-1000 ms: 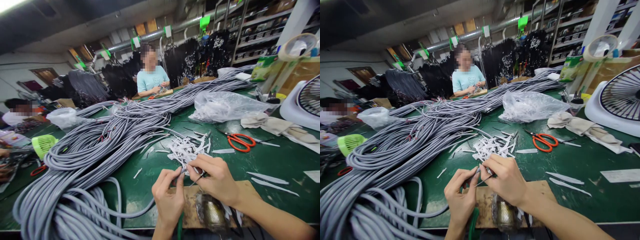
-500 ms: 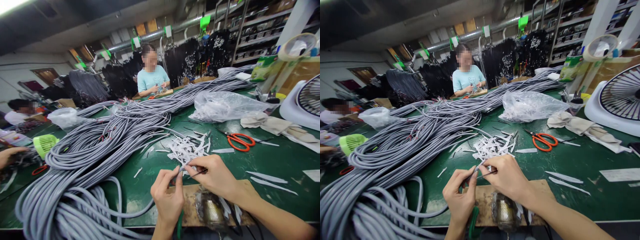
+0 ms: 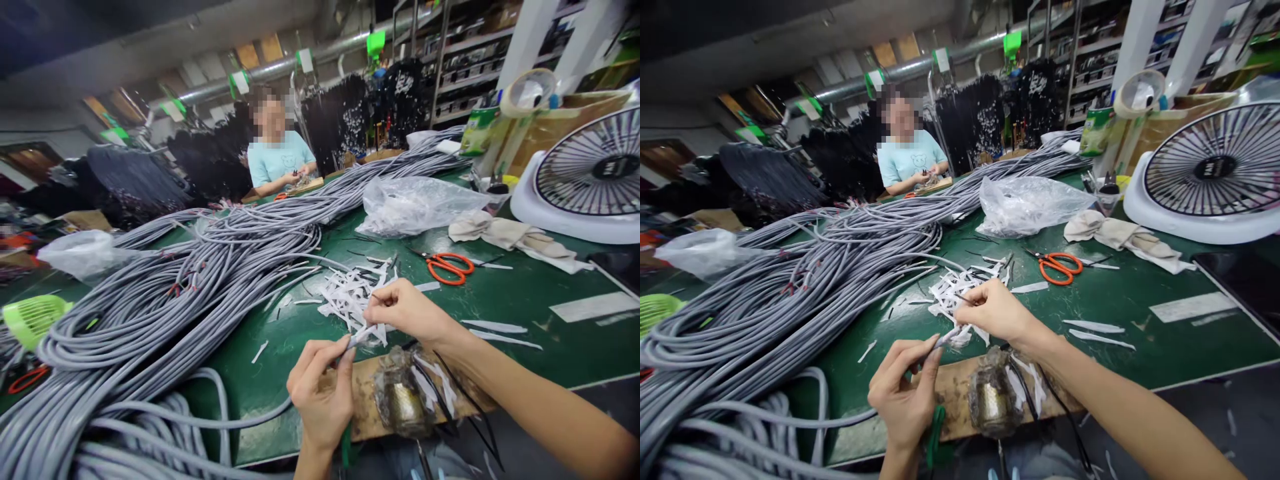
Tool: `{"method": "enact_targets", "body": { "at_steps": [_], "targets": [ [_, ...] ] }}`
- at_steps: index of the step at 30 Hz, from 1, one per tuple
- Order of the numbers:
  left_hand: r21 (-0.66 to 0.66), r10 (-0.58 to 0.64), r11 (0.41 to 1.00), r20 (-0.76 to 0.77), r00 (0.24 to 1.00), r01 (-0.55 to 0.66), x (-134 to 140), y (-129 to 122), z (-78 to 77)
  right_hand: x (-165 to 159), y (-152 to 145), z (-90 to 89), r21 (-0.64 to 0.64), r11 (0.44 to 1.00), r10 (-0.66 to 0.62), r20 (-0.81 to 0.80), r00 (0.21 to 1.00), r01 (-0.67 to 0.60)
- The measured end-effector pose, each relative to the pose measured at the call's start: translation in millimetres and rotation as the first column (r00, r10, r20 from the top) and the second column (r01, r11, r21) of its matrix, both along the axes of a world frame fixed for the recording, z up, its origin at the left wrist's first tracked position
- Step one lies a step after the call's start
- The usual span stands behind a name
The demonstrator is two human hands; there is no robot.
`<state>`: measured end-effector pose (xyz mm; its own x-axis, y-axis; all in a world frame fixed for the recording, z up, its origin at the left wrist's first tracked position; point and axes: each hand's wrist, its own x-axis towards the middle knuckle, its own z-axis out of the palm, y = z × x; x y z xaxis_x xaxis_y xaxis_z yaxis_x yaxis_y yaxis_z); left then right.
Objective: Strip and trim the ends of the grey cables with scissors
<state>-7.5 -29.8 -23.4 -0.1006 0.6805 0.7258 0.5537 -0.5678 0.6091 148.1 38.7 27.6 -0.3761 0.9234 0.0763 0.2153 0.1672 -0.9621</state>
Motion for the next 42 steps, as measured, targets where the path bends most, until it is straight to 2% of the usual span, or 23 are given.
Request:
{"method": "enact_targets", "body": {
  "at_steps": [1, 3, 6, 8, 11, 14, 17, 19, 22, 24, 25, 27, 29, 31, 33, 35, 37, 38, 40, 42],
  "targets": [
    [-0.003, 0.005, 1.000, 0.016, 1.000, -0.005, 0, 0, 0.6, 0, 0, -0.1, 0.016, 0.999, -0.030, 0.003, 1.000, 0.030],
    [-0.007, 0.031, 0.999, 0.038, 0.999, -0.031, 2, -1, 1.9, -2, -2, -0.5, 0.140, 0.980, -0.149, 0.024, 0.989, 0.144],
    [-0.008, 0.083, 0.997, 0.095, 0.992, -0.083, 5, -2, 2.9, -2, -9, 0.4, 0.348, 0.909, -0.254, 0.032, 0.967, 0.227],
    [-0.015, 0.099, 0.995, 0.145, 0.984, -0.098, 6, -2, 2.6, -1, -14, 1.8, 0.421, 0.886, -0.225, 0.026, 0.974, 0.193],
    [-0.022, 0.104, 0.995, 0.179, 0.978, -0.101, 6, -2, 0.9, -1, -18, 1.8, 0.464, 0.882, -0.115, 0.051, 0.992, 0.078],
    [-0.008, 0.116, 0.993, 0.142, 0.983, -0.116, 6, -2, -0.4, -5, -20, -1.7, 0.464, 0.886, -0.038, 0.117, 0.992, -0.021],
    [0.006, 0.137, 0.990, 0.095, 0.986, -0.138, 6, -2, -0.3, -8, -23, -4.4, 0.491, 0.871, -0.046, 0.130, 0.991, -0.024],
    [0.015, 0.147, 0.989, 0.080, 0.986, -0.149, 7, -3, 0.3, -9, -25, -3.9, 0.554, 0.833, -0.079, 0.097, 0.992, 0.013],
    [0.028, 0.146, 0.989, 0.051, 0.988, -0.147, 8, -3, 0.9, -10, -28, -1.9, 0.684, 0.727, -0.127, 0.038, 0.991, 0.067],
    [0.039, 0.141, 0.989, 0.022, 0.990, -0.142, 8, -3, 0.5, -9, -29, -1.3, 0.725, 0.682, -0.144, 0.011, 0.990, 0.091],
    [0.044, 0.135, 0.990, 0.007, 0.991, -0.136, 8, -3, 0.0, -9, -29, -1.1, 0.720, 0.687, -0.151, 0.003, 0.989, 0.103],
    [0.052, 0.112, 0.992, -0.017, 0.994, -0.111, 6, -3, -1.3, -7, -28, -0.4, 0.638, 0.759, -0.171, -0.001, 0.985, 0.133],
    [0.062, 0.067, 0.996, -0.034, 0.997, -0.065, 4, -3, -2.4, -4, -23, 0.9, 0.459, 0.875, -0.169, -0.004, 0.986, 0.152],
    [0.085, 0.015, 0.996, -0.038, 0.999, -0.012, 1, -3, -2.9, -2, -16, 1.9, 0.231, 0.966, -0.112, -0.036, 0.993, 0.118],
    [0.105, -0.022, 0.994, -0.010, 1.000, 0.023, 0, -3, -2.6, -1, -9, 1.2, 0.022, 1.000, -0.001, -0.083, 0.997, 0.003],
    [0.097, -0.026, 0.995, 0.046, 0.999, 0.021, -1, -4, -1.6, -2, -5, -1.1, -0.115, 0.983, 0.130, -0.103, 0.986, -0.142],
    [0.076, -0.006, 0.997, 0.109, 0.994, -0.003, -1, -4, -0.4, -6, -5, -3.3, -0.146, 0.968, 0.198, -0.068, 0.978, -0.206],
    [0.068, 0.003, 0.998, 0.135, 0.991, -0.013, 0, -4, 0.2, -8, -6, -3.9, -0.115, 0.977, 0.174, -0.050, 0.983, -0.179],
    [0.051, 0.010, 0.999, 0.167, 0.986, -0.019, 1, -3, 1.3, -9, -9, -3.4, 0.007, 1.000, 0.022, -0.077, 0.997, -0.022],
    [0.040, 0.006, 0.999, 0.176, 0.984, -0.013, 3, -1, 2.1, -9, -12, -1.8, 0.125, 0.987, -0.079, -0.154, 0.985, 0.098]
  ]
}}
